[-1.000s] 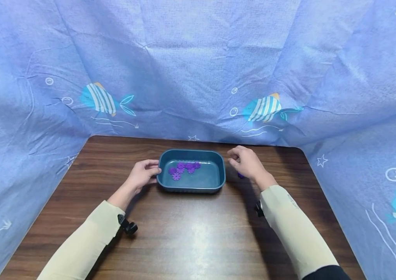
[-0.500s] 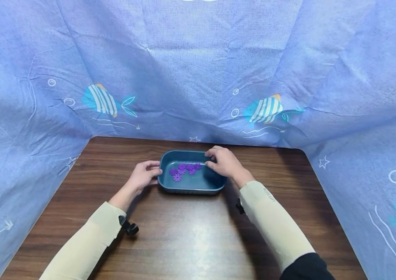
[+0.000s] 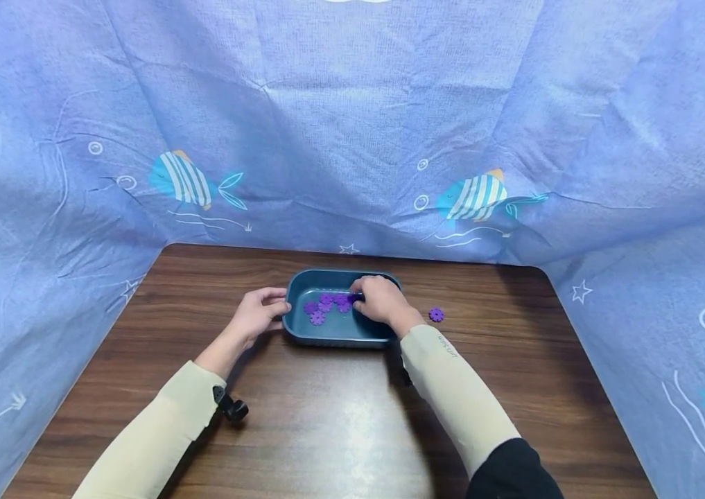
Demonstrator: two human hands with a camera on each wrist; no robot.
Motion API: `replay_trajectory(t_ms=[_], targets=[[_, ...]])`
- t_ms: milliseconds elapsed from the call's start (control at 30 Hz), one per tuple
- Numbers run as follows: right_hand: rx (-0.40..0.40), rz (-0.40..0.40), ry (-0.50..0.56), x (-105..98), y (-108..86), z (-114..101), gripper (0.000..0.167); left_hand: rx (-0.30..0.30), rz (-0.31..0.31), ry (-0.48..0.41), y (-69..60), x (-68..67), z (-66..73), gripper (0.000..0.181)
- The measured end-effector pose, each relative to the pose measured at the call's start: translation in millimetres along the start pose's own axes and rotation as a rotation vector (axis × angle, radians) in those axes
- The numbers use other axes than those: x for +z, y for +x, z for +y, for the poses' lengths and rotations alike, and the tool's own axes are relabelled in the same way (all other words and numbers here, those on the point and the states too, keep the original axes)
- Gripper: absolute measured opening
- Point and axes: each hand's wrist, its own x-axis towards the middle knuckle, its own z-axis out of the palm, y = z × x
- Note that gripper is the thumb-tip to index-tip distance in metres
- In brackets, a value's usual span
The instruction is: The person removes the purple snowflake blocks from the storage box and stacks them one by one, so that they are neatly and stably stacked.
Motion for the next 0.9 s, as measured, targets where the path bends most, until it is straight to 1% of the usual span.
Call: replay_trajectory(t_ms=[200, 333, 567, 900], targets=[[-0.027, -0.024, -0.121, 6.8, -1.0, -7.2, 0.026, -0.003, -0.005, -0.003, -1.2, 0.0, 0.5, 0.043], [-0.053, -0.007, -0.190, 10.1, -1.5, -8.2, 0.025, -0.014, -0.004, 0.001, 0.6, -0.3, 0.1, 0.042], [-0.007, 0.013, -0.169, 13.2, -0.7, -7.1, 0.023, -0.015, -0.003, -0.017, 2.9, -2.1, 0.4, 0.043], [0.033, -0.014, -0.133, 13.9, 0.0, -7.0, 0.021, -0.022, -0.015, -0.017, 2.1, -2.0, -0.2, 0.044]])
